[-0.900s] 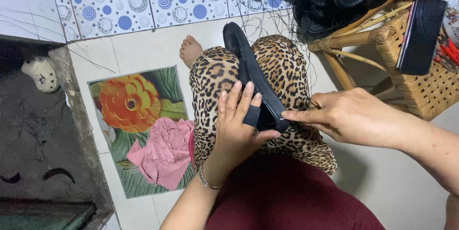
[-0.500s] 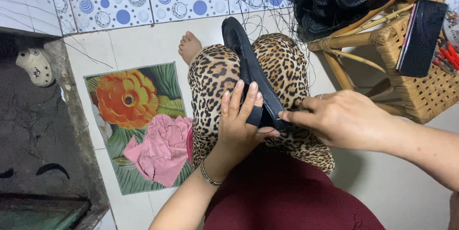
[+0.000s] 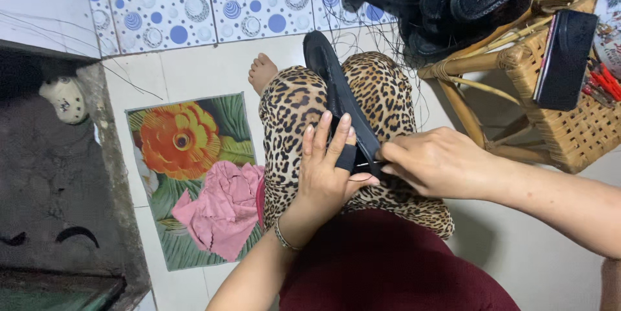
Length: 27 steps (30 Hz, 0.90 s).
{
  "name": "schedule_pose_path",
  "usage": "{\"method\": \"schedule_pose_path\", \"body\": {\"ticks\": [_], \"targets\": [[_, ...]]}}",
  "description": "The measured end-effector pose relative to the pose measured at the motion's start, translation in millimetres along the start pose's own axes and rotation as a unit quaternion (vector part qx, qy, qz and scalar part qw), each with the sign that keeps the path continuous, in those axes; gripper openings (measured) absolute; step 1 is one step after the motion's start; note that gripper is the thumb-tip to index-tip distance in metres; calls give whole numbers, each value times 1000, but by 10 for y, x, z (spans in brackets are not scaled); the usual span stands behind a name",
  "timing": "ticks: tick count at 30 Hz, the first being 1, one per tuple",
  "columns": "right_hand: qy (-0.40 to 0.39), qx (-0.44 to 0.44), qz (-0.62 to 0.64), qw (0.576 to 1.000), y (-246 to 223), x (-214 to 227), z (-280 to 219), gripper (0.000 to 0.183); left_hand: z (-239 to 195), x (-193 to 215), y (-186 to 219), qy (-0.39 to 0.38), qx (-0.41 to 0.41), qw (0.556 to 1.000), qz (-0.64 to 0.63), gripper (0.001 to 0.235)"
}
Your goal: The person sits on the floor and sews a black shoe using a needle and thread. They hold the shoe on their lap and repeatedly push the needle through the sole and upper parts of the shoe to stitch it together.
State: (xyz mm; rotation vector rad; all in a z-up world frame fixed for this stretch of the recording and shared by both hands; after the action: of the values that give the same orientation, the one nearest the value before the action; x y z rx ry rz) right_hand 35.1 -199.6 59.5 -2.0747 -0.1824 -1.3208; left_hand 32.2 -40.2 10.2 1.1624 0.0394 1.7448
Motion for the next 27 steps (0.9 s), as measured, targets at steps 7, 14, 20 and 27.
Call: {"method": "schedule_pose_path", "body": {"ticks": [7,14,20,27], "targets": [[38,-5,-2,999,-49,-19,-162,5,-138,215,173,75,-9,997,-1,54],[122,44,-23,991,-218,-41,-277,7,-85,462,191,-75,79,947,-303,11],[112,12,15,993,-210,86,-161,12,-207,105,-16,-44,329,681,-653,18],[147,44,28,988,-132,21,-225,25,-351,-138,-99,-156,284,907,-269,25]]}}
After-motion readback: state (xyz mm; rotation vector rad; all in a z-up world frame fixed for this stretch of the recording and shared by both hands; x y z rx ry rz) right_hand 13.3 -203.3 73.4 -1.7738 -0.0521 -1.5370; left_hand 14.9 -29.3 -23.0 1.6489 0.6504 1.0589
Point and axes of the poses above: each hand's wrist, its own z-axis towards the middle knuckle, its own x-axis out of the back of the hand, y = z × x, the point moved 6 cm from there along z, towards the middle knuckle, and after that the axes turned 2 degrees about y, right-handed, at the moved point
